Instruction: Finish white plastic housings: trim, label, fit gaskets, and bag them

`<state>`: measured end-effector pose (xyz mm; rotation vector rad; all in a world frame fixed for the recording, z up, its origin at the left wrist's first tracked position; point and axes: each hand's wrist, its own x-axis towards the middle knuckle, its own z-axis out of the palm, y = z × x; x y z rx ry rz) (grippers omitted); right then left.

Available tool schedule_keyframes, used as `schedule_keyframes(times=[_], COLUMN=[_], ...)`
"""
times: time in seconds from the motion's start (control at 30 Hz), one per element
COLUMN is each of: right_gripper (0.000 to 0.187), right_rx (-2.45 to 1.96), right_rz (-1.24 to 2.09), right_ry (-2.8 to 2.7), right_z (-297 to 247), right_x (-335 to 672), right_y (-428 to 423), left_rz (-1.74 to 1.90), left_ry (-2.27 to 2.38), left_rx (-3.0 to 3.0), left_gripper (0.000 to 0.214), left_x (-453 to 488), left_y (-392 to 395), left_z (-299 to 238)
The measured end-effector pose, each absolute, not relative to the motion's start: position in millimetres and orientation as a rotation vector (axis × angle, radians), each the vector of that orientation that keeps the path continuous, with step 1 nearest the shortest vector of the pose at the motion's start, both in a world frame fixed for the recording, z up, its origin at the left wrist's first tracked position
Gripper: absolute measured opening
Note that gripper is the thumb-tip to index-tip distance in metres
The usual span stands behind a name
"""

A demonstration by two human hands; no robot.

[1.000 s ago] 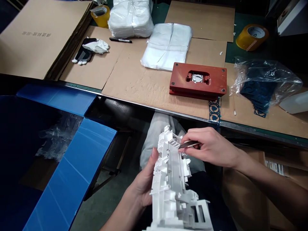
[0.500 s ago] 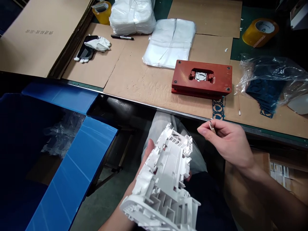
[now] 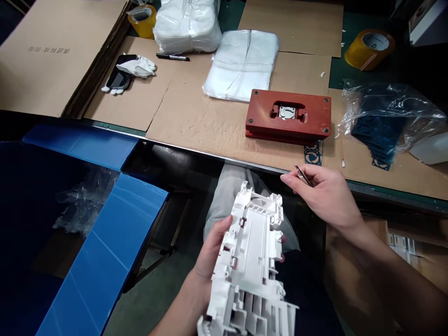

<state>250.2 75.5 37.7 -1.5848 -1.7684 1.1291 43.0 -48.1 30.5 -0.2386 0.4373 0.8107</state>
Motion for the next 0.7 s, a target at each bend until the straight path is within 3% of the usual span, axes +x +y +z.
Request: schedule_keyframes(times=[0.1,0.23,0.5,0.63,0.7], right_gripper=[0.046,0.023,0.029,0.043,0.036], right_rx=[-1.645,-1.618,-1.668,-1.894,-1.996], right_rz=[1.116,1.169,1.106,0.747,0.515], right_ry=[-1.734,-1.506,-1.52,-1.628,-1.602], right_z=[32.6,23.7,14.1,4.0,-1.5], right_x=[261.1,279.4,298.8,324.2,343.6], right_y=[75.7,72.6,59.2,68.5,82.4], left_rz=[0.814,0.834,0.747,0.775,0.752], left_ry=[0.392,0.395,0.386,0.391,0.406], left_rx=[-0.216,-0.161,-0.15,-0.126,-0.121], left_gripper=[0.07,0.074,0.071,0.068,0.063], left_x=[42.4,40.9,45.0,43.2,40.6], left_y=[-46.4,-43.9,-35.3,-38.6,-39.3], left_z=[25.5,22.4,35.1,31.2,27.8])
